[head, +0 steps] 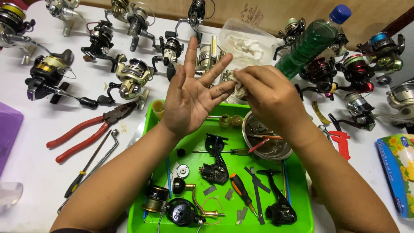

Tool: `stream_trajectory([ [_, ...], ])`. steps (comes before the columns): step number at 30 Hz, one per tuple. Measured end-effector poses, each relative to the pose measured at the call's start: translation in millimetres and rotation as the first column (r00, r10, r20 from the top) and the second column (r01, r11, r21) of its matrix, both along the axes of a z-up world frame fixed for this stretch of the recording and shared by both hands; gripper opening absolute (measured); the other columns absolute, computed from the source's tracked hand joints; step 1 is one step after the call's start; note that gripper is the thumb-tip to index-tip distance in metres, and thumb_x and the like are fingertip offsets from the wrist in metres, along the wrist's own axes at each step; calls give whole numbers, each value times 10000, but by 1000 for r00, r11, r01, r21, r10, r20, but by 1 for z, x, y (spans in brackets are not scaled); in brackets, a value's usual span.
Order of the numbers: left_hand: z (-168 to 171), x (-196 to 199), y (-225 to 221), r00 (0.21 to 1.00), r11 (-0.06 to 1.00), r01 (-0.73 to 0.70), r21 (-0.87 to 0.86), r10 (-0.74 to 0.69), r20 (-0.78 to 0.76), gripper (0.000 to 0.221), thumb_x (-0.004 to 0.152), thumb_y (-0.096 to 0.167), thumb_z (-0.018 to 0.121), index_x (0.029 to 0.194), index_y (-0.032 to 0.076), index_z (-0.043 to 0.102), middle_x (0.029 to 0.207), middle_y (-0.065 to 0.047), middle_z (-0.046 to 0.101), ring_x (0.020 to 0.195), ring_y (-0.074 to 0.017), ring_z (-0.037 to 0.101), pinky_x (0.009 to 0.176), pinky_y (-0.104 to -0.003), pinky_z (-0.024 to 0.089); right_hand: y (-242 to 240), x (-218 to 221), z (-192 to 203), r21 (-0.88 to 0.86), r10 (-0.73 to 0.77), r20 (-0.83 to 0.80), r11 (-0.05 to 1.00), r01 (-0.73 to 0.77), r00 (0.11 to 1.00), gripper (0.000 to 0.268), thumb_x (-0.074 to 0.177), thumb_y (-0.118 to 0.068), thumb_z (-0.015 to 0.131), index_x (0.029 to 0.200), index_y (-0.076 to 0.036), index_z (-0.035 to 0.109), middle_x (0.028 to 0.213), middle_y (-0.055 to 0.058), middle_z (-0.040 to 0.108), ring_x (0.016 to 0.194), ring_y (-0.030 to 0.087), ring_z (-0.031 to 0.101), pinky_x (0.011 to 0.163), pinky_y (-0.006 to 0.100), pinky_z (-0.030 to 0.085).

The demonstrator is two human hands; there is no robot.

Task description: Assembling and cleaning the internal components of a fishing reel housing on a workbench.

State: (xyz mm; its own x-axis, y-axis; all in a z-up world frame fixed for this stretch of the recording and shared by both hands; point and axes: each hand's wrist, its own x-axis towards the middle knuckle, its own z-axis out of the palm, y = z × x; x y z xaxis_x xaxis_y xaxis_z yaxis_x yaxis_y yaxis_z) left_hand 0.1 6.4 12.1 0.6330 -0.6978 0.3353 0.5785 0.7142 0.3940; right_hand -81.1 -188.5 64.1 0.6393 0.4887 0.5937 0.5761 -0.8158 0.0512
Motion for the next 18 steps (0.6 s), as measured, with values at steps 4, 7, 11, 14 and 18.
stream_trajectory([
  [4, 4, -1, 0, 998, 999, -24, 28, 23, 56, 827, 976, 526, 409, 1615, 485, -114, 1669, -312, 232, 1381, -488, 465, 1218, -546, 330, 0, 1, 0, 27, -2, 103, 1000, -1, 995, 366, 850, 225, 573, 1193, 135, 663, 1098, 258, 690, 961, 402, 667, 895, 497, 565],
  [7, 0, 0, -1, 999, 1000, -14, 1, 14, 47, 826, 979, 538, 414, 1606, 506, -124, 1669, -299, 235, 1306, -426, 543, 1195, -496, 378, 4, 0, -6, 137, -44, 110, 990, 29, 993, 433, 773, 219, 551, 1175, 121, 680, 1079, 249, 712, 966, 389, 683, 905, 469, 569],
  [11, 3, 1, 1, 997, 999, -34, -27, 36, 64, 877, 958, 568, 431, 1593, 489, -169, 1721, -215, 97, 1353, -498, 467, 1218, -561, 328, 13, 0, 2, 445, -121, -111, 881, 159, 986, 406, 773, 160, 551, 1124, 90, 742, 1047, 215, 762, 946, 287, 740, 861, 362, 630],
  [14, 0, 1, -2, 990, 998, -59, 5, 58, 125, 832, 976, 548, 401, 1590, 500, -160, 1766, -131, 51, 1445, -544, 389, 1177, -589, 403, 15, -5, 18, 471, -175, -184, 848, 243, 967, 365, 816, 111, 581, 1131, 45, 755, 1030, 158, 747, 927, 241, 702, 792, 326, 557],
  [18, -13, 1, -10, 950, 994, -109, 28, 96, 297, 884, 1001, 548, 533, 1591, 485, -122, 1837, -99, -68, 1412, -364, 539, 1168, -435, 493, 19, 0, 5, 361, -105, -182, 918, 165, 978, 439, 807, 167, 532, 1201, 85, 709, 1083, 231, 718, 977, 296, 691, 881, 333, 649],
])
